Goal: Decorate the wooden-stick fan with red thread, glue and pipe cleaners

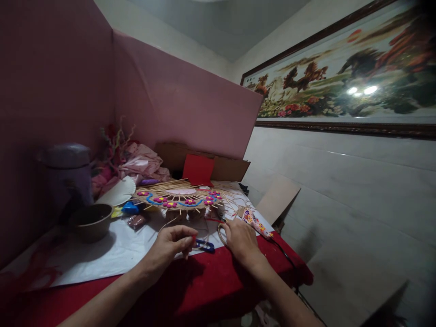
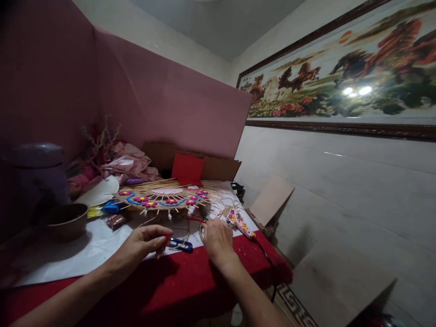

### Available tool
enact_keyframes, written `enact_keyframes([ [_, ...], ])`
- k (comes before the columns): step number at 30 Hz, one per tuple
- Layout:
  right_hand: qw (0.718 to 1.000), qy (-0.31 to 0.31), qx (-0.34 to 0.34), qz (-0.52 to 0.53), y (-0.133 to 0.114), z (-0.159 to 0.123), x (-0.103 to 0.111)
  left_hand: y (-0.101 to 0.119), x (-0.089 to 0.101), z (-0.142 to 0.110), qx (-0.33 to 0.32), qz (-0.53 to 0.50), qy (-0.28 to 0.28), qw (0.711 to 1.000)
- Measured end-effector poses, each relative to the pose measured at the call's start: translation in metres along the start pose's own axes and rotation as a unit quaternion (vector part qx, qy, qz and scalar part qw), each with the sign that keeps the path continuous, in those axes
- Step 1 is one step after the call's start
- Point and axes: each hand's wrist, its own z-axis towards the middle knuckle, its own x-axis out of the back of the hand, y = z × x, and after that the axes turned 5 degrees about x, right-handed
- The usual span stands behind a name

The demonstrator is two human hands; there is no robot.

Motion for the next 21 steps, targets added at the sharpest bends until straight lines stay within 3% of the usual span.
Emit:
enact_keyframes([
  [3, 0.992, 0.071, 0.077, 0.073, -0.02, -0.003, 0.0, -0.002, 0.001, 0.001, 0.016, -0.041, 0.002, 0.999],
  [5, 0.963, 0.091, 0.154, 0.203, -0.037, -0.011, 0.001, -0.002, 0.002, 0.001, 0.034, -0.07, 0.0, 0.997],
  [7, 0.927, 0.109, 0.172, 0.316, -0.052, -0.018, 0.001, -0.002, 0.002, 0.0, 0.053, -0.093, 0.001, 0.994],
  [12, 0.874, 0.133, 0.137, 0.446, -0.067, -0.023, -0.006, -0.001, 0.005, -0.002, 0.07, -0.109, 0.006, 0.992],
  [18, 0.806, 0.093, 0.062, 0.581, -0.069, -0.021, -0.012, 0.0, 0.005, -0.002, 0.071, -0.115, -0.012, 0.991],
  [21, 0.787, 0.1, 0.042, 0.607, -0.072, -0.02, -0.015, -0.001, 0.005, -0.002, 0.069, -0.115, -0.015, 0.991],
])
